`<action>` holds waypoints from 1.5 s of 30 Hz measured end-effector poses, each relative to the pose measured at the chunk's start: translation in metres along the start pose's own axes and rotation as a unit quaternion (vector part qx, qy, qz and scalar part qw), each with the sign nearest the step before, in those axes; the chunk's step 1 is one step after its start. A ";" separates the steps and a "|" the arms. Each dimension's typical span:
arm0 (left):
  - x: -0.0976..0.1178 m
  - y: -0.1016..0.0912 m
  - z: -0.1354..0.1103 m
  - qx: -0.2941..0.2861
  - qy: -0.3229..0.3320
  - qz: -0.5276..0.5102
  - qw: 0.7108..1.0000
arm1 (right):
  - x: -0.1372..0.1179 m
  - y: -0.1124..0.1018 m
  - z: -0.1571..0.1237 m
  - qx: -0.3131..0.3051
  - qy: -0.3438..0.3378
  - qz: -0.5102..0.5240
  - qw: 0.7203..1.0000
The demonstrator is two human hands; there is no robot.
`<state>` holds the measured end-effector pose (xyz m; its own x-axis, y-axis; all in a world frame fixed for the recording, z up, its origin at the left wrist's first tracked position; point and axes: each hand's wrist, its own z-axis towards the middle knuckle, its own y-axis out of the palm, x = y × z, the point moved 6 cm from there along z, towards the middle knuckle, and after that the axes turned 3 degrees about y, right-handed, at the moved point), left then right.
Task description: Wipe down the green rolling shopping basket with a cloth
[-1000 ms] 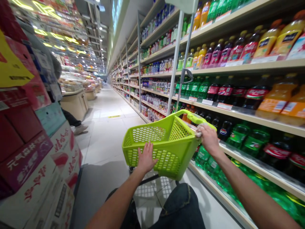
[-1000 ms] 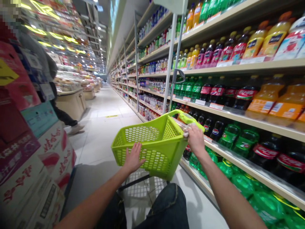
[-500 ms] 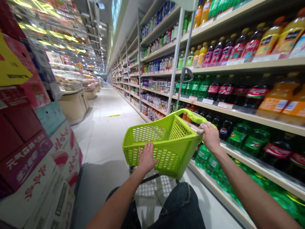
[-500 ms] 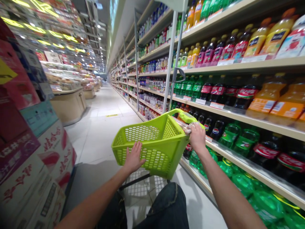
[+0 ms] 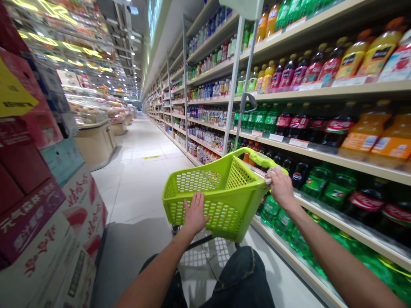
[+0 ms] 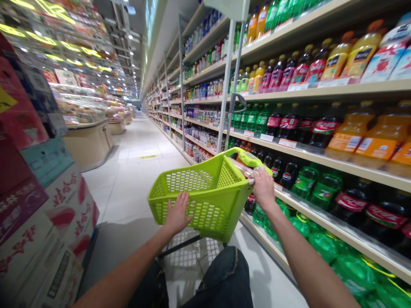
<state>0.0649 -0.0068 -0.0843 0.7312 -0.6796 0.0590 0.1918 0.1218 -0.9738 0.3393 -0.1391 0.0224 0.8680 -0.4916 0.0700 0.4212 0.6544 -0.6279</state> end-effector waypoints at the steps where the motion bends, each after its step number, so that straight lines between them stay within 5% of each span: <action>1: 0.000 0.000 0.000 0.001 0.000 0.000 1.000 | -0.012 0.003 -0.003 -0.009 -0.031 0.017 0.999; 5: -0.001 0.003 0.003 0.004 0.006 0.005 1.000 | -0.037 0.007 -0.008 -0.042 -0.102 0.050 0.993; 10: -0.002 0.006 0.006 0.001 -0.006 0.023 1.000 | -0.003 0.000 0.003 -0.024 0.014 -0.001 1.000; 16: -0.002 -0.002 0.005 -0.026 0.006 0.029 0.999 | -0.105 0.028 -0.025 -0.101 -0.106 0.098 0.984; 18: -0.003 -0.003 0.005 -0.024 0.009 0.027 0.999 | -0.117 0.029 -0.024 -0.120 -0.128 0.102 0.979; 24: -0.004 0.001 0.005 0.002 0.010 0.013 1.000 | -0.035 0.003 0.011 -0.068 -0.024 0.000 0.997; 26: -0.004 0.002 0.005 0.002 0.012 0.005 1.000 | -0.027 0.002 0.014 -0.060 -0.012 -0.008 0.998; 35: -0.008 0.003 0.004 -0.017 0.041 -0.023 0.999 | -0.113 0.033 -0.024 -0.077 -0.119 0.087 0.986; 38: -0.010 0.005 0.005 -0.023 0.048 -0.026 0.998 | -0.116 0.034 -0.025 -0.092 -0.143 0.088 0.981; 45: -0.008 0.005 0.006 -0.035 0.042 -0.043 0.998 | -0.020 0.005 0.017 -0.088 -0.017 -0.008 0.996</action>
<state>0.0639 0.0040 -0.0880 0.6553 -0.7446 0.1271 0.2028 0.0113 -0.9792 0.3282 -0.1162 0.0309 0.8711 -0.4796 0.1059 0.3856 0.5343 -0.7522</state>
